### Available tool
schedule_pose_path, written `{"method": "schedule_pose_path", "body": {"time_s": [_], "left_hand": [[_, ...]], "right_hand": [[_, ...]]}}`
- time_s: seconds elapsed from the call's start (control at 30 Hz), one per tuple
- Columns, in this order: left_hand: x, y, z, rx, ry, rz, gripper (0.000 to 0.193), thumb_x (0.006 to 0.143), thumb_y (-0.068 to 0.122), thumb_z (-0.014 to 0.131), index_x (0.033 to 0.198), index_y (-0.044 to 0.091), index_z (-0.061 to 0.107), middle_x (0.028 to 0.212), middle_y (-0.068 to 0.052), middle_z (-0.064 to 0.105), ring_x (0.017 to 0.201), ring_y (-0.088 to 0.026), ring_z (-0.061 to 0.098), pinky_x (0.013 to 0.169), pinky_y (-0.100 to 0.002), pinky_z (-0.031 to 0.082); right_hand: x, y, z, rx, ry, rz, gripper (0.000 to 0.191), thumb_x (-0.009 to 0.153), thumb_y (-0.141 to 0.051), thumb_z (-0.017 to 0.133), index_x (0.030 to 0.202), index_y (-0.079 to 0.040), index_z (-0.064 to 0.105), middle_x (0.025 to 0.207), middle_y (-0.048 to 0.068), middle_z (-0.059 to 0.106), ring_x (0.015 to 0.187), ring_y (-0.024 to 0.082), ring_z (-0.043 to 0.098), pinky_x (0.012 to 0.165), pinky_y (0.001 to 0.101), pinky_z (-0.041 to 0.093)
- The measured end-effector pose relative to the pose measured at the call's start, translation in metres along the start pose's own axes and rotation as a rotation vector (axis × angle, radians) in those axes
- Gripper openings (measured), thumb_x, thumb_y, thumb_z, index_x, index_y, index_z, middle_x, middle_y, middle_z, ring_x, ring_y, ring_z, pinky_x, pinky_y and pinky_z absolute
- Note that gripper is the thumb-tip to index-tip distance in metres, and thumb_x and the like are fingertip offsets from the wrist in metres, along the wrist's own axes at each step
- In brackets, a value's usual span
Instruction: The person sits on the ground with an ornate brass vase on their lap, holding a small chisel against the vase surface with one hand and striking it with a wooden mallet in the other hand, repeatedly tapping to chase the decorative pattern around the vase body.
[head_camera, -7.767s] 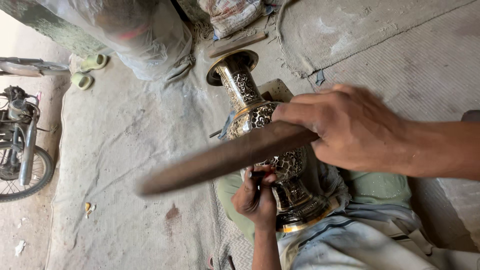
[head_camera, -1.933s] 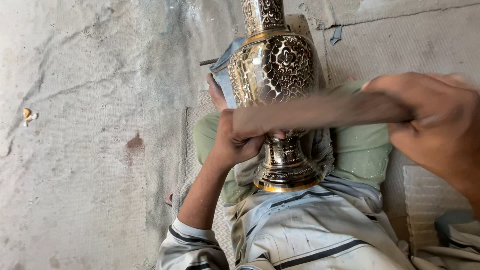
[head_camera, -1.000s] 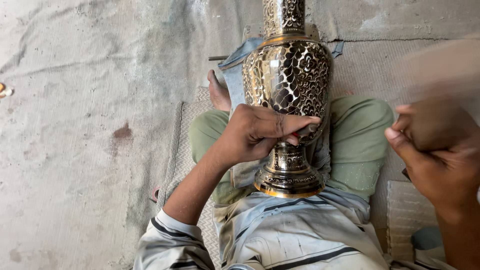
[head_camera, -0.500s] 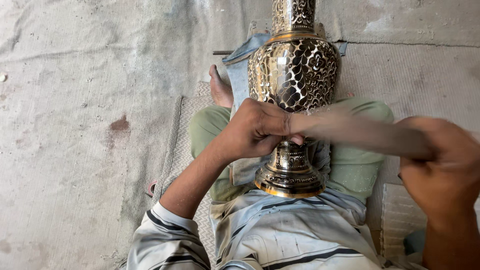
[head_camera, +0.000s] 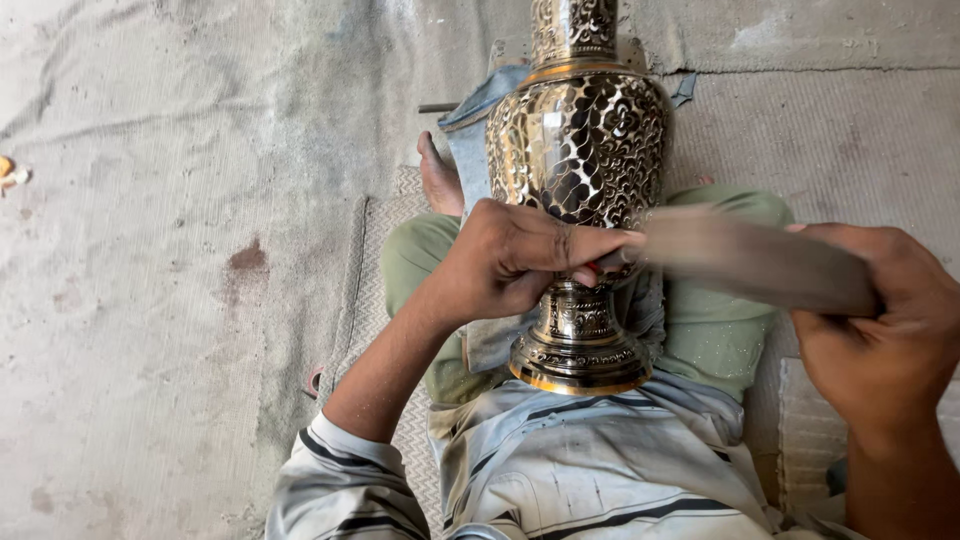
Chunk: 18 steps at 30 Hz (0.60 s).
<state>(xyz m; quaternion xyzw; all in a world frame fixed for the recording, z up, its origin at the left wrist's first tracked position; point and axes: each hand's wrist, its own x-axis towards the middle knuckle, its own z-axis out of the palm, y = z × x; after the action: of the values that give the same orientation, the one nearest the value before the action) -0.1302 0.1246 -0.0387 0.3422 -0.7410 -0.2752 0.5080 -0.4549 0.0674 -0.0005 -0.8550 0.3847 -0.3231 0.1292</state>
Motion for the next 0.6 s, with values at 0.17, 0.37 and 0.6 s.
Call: {"method": "schedule_pose_path", "body": {"time_s": [0.17, 0.37, 0.6], "left_hand": [[-0.004, 0.001, -0.004, 0.004, 0.003, -0.011, 0.061, 0.079, -0.013, 0.066, 0.133, 0.017, 0.068, 0.103, -0.003, 0.078, 0.089, -0.017, 0.077, 0.084, -0.028, 0.062], [-0.007, -0.004, -0.003, 0.04, 0.017, -0.017, 0.052, 0.082, -0.012, 0.067, 0.127, 0.014, 0.071, 0.097, -0.005, 0.077, 0.088, -0.021, 0.077, 0.083, -0.031, 0.061], [-0.004, 0.011, 0.005, 0.144, 0.117, -0.039, 0.061, 0.081, -0.012, 0.065, 0.136, 0.015, 0.065, 0.104, -0.003, 0.079, 0.092, -0.017, 0.078, 0.091, -0.03, 0.06]], "right_hand": [[0.003, 0.007, -0.002, -0.025, -0.016, -0.052, 0.017, 0.096, 0.016, 0.074, 0.106, 0.005, 0.065, 0.091, 0.014, 0.07, 0.078, 0.017, 0.069, 0.07, 0.0266, 0.054], [0.007, 0.007, -0.006, -0.025, -0.033, -0.018, 0.02, 0.091, 0.013, 0.074, 0.106, 0.003, 0.067, 0.088, 0.014, 0.069, 0.074, 0.018, 0.068, 0.067, 0.0277, 0.052], [0.048, 0.012, 0.009, -0.22, -0.126, -0.035, 0.036, 0.067, 0.018, 0.075, 0.101, 0.006, 0.074, 0.077, 0.021, 0.067, 0.064, 0.027, 0.065, 0.06, 0.0348, 0.05]]}}
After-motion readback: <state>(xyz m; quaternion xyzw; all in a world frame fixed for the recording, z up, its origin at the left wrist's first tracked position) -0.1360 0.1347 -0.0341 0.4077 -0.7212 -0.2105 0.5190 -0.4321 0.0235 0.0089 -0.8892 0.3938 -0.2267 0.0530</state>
